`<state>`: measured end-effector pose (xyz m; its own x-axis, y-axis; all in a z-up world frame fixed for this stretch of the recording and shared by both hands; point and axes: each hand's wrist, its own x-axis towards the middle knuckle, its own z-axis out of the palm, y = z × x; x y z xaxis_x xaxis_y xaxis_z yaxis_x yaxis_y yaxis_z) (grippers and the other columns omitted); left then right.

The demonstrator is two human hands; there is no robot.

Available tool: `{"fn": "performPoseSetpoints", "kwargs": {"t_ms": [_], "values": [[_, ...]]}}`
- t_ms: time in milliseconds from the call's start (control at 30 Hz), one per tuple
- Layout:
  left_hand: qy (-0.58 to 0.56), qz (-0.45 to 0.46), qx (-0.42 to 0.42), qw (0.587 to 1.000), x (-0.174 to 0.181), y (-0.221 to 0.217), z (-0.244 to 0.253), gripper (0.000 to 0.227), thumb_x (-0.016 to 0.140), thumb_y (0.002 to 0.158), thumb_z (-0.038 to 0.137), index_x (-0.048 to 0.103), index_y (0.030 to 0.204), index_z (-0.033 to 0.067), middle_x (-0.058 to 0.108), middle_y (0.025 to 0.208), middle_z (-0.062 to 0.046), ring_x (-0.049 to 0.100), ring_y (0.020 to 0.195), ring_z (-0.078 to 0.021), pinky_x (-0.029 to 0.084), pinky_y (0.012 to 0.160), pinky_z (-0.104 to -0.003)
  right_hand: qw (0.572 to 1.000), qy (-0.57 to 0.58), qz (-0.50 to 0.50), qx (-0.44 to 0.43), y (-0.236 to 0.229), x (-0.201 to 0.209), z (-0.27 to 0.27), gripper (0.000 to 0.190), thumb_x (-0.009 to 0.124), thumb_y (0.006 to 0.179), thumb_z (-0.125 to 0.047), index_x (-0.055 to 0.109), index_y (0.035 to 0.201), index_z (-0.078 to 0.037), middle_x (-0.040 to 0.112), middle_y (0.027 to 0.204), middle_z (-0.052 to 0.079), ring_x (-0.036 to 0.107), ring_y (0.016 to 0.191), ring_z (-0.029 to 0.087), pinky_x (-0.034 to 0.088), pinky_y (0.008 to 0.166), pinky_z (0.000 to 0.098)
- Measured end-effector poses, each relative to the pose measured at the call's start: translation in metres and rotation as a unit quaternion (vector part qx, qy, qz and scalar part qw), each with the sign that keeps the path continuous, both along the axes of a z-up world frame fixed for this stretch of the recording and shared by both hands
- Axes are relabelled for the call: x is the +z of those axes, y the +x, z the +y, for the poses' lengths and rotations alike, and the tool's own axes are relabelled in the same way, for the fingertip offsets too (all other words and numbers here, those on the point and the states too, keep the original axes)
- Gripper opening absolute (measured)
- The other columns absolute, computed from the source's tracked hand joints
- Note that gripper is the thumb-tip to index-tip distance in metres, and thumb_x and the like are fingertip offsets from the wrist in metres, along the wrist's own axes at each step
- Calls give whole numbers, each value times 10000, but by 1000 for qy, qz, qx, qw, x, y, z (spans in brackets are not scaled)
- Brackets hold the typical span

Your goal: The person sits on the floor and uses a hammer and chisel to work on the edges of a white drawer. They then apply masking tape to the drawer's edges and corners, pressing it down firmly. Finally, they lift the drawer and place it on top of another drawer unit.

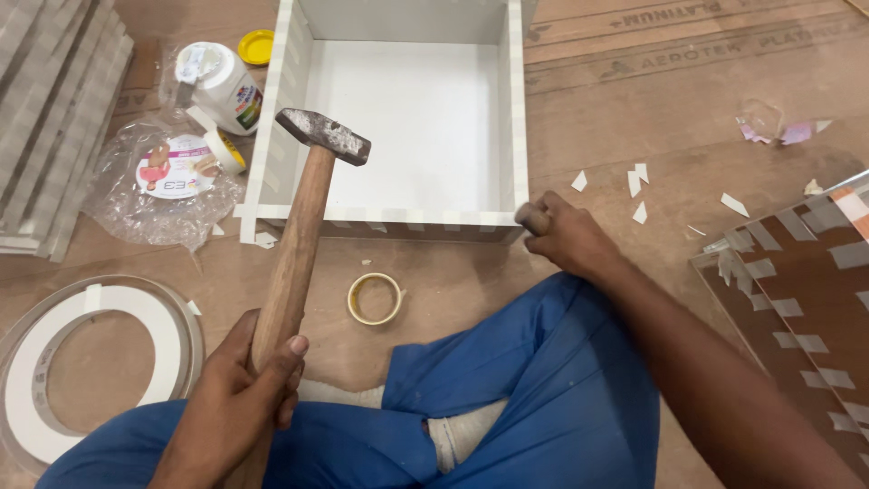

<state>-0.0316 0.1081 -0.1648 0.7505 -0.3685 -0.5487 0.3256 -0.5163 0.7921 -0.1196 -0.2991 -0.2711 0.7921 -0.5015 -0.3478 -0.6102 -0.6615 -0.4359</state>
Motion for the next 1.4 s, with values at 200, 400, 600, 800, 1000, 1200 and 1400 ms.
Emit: {"fn": "performPoseSetpoints", "kwargs": {"t_ms": [200, 400, 600, 800, 1000, 1200, 1400], "values": [[-17, -5, 32, 999, -2, 10, 17, 284, 653, 948, 278, 595, 1076, 32, 553, 645, -74, 510, 465, -164, 429, 414, -326, 993, -90, 59, 53, -30, 17, -32, 408, 684, 827, -203, 696, 1232, -157, 730, 1110, 164, 719, 975, 370, 574, 846, 484], [-47, -50, 104, 992, 3, 26, 36, 255, 624, 953, 257, 595, 1100, 51, 606, 654, -70, 519, 430, -163, 432, 387, -330, 997, -73, -31, -19, -2, 70, 6, 493, 781, 865, -412, 692, 1206, -67, 749, 1016, 214, 721, 929, 348, 569, 833, 470], [-49, -87, 146, 984, 13, 37, 79, 269, 607, 965, 258, 567, 1094, 26, 576, 671, -61, 526, 435, -152, 431, 387, -324, 888, 228, -382, 116, 83, 127, 78, 392, 724, 969, -228, 408, 1140, -71, 583, 850, 85, 612, 664, 174, 506, 516, 339], [-68, -42, 200, 976, -5, 37, 101, 267, 633, 925, 231, 559, 1098, 42, 577, 659, -69, 520, 431, -161, 437, 378, -333, 742, 448, -438, 238, 209, 145, 173, 251, 700, 1024, -255, 567, 987, -45, 604, 795, 45, 645, 650, 136, 532, 551, 265], [-165, 33, 224, 960, -30, 52, 105, 286, 623, 949, 208, 545, 1154, 23, 555, 663, -68, 511, 437, -149, 452, 379, -326, 728, 438, -438, 293, 291, 116, 246, 243, 741, 1061, -232, 623, 926, -68, 602, 683, 20, 595, 557, 103, 458, 467, 255], [-139, 91, 232, 958, -31, 70, 105, 351, 615, 939, 222, 535, 1241, 61, 544, 664, -48, 506, 438, -135, 444, 381, -309, 713, 458, -442, 293, 317, 83, 264, 227, 720, 1141, -167, 663, 953, -52, 636, 686, 35, 600, 556, 97, 463, 478, 244], [-114, 104, 211, 965, -30, 72, 105, 387, 621, 938, 245, 521, 1236, 19, 558, 666, -55, 536, 448, -131, 475, 387, -311, 741, 445, -416, 282, 314, 73, 263, 214, 696, 1120, -171, 678, 942, -52, 664, 750, 37, 631, 560, 103, 502, 476, 251]]}}
